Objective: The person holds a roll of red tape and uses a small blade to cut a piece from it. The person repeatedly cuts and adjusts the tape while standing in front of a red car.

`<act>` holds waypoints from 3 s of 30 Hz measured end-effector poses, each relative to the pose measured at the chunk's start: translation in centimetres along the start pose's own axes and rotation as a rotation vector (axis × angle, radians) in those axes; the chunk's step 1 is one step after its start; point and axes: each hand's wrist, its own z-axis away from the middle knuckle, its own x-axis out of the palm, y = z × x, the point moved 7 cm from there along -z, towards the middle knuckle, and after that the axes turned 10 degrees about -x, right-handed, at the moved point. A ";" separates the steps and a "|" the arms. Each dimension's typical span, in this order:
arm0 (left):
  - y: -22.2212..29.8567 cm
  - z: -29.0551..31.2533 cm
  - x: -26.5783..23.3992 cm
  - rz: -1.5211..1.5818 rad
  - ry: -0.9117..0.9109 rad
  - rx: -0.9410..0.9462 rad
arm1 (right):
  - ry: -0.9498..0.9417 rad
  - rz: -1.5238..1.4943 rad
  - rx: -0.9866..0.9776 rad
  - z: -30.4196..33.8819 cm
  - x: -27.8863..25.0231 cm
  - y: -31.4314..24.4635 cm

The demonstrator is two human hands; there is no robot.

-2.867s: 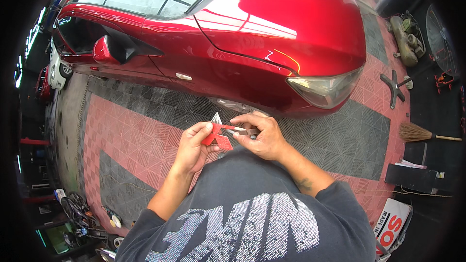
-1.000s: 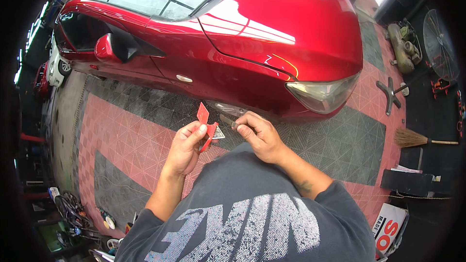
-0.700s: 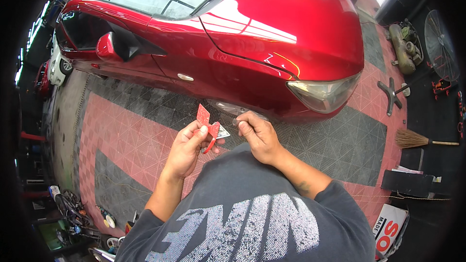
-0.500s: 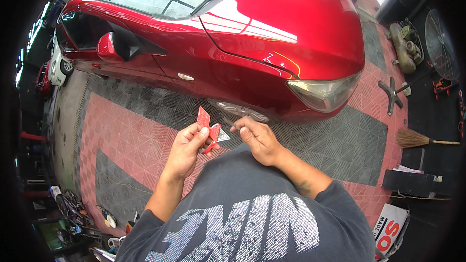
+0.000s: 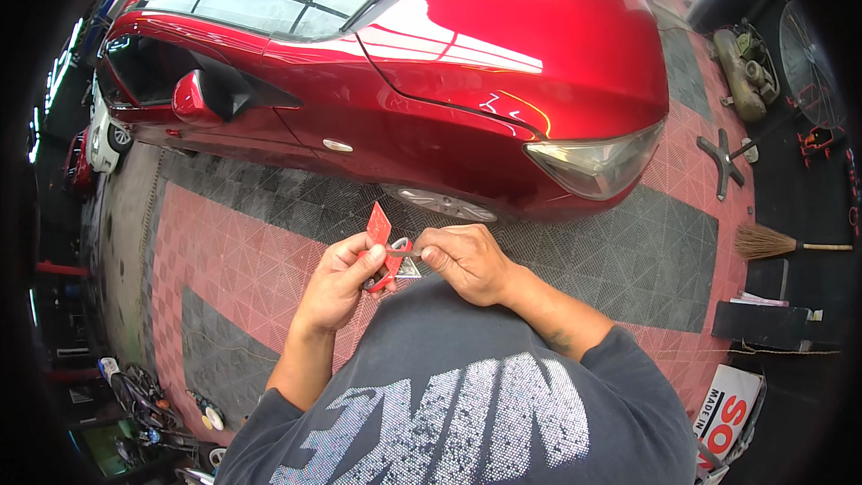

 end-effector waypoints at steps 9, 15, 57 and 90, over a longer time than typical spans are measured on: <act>0.6 0.0 -0.1 -0.009 0.016 0.048 | -0.023 -0.024 0.208 1.6 0.3 3.3; 1.2 0.1 -0.6 0.004 0.007 0.080 | 0.120 -0.129 0.340 3.4 0.1 6.1; 2.5 0.4 0.1 -0.238 -0.020 0.119 | -0.126 0.150 0.033 -0.2 -1.2 0.6; 2.9 0.6 0.7 -0.317 -0.026 0.105 | -0.077 0.058 -0.019 -0.6 -1.1 -1.0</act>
